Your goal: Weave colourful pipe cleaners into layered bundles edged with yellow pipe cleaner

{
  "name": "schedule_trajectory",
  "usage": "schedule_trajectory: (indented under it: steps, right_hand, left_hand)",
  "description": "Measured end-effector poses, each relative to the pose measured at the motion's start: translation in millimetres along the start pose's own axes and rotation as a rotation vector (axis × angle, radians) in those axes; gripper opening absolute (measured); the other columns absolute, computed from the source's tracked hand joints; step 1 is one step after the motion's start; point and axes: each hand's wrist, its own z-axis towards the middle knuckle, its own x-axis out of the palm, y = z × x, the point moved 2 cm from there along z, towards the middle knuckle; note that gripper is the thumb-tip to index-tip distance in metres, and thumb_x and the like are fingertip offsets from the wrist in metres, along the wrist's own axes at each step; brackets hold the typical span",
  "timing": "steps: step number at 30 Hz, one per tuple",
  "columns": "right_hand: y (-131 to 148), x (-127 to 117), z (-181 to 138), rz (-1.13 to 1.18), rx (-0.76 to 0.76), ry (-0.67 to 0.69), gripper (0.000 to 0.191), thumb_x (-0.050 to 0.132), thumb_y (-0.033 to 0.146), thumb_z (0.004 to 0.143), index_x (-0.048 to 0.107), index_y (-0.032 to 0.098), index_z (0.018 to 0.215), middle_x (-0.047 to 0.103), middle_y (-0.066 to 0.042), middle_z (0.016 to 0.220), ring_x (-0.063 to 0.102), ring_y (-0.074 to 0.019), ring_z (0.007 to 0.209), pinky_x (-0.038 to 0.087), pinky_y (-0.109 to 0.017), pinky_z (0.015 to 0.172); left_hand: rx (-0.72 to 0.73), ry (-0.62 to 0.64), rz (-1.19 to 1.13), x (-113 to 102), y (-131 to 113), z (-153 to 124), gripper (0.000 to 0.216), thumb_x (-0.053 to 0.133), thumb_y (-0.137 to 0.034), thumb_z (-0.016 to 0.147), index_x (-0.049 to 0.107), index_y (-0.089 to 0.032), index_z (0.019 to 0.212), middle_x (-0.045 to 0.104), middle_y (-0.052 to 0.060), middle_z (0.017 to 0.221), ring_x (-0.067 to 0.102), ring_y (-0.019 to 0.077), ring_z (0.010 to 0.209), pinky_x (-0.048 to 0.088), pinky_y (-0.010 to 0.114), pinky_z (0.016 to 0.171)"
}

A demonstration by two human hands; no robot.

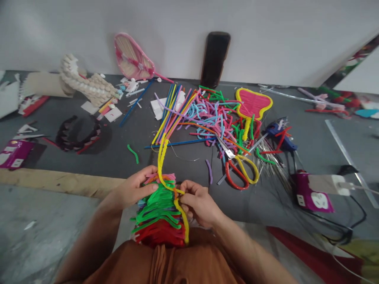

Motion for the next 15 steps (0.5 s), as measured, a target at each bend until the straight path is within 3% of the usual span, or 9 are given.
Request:
schedule_trajectory:
  steps: [5, 8, 12, 15]
  right_hand:
    - [6.0, -7.3, 2.6, -0.224, -0.004, 0.121, 0.033, 0.069, 0.044, 0.076, 0.049, 0.019, 0.073, 0.051, 0.007, 0.05, 0.036, -0.0032, 0.036, 0.025, -0.014, 0.034]
    - [11.7, -9.4, 2.5, -0.274, -0.081, 0.112, 0.038, 0.066, 0.052, 0.079, 0.049, 0.019, 0.073, 0.049, 0.007, 0.05, 0.037, -0.0032, 0.037, 0.024, -0.015, 0.035]
    - [9.6, -12.8, -1.4, -0.342, -0.186, -0.04, 0.036, 0.07, 0.051, 0.075, 0.052, 0.019, 0.073, 0.046, 0.008, 0.048, 0.038, -0.0057, 0.039, 0.027, -0.018, 0.038]
    - [4.3, -14.9, -3.8, -0.409, -0.263, -0.207, 0.031, 0.069, 0.047, 0.075, 0.055, 0.02, 0.072, 0.046, 0.007, 0.05, 0.039, -0.0071, 0.041, 0.029, -0.02, 0.039]
  left_hand:
    - [0.066, 0.13, -0.199, -0.4, -6.6, 7.0, 0.04, 0.062, -0.012, 0.073, 0.055, -0.018, 0.112, 0.065, 0.01, 0.122, 0.06, 0.0226, 0.115, 0.045, 0.035, 0.097]
    - [0.06, 0.185, -0.379, 1.9, -6.2, 12.6, 0.061, 0.072, -0.013, 0.067, 0.049, -0.018, 0.123, 0.061, 0.015, 0.129, 0.06, 0.0251, 0.115, 0.048, 0.036, 0.093]
    - [-0.026, 0.127, -0.419, 7.5, -2.5, 15.6, 0.058, 0.074, -0.012, 0.067, 0.052, -0.018, 0.12, 0.068, 0.014, 0.116, 0.066, 0.0227, 0.104, 0.051, 0.033, 0.086]
    - [0.007, 0.077, -0.389, 10.9, -3.4, 14.5, 0.05, 0.071, -0.01, 0.068, 0.055, -0.018, 0.115, 0.066, 0.013, 0.12, 0.064, 0.0225, 0.108, 0.05, 0.035, 0.09]
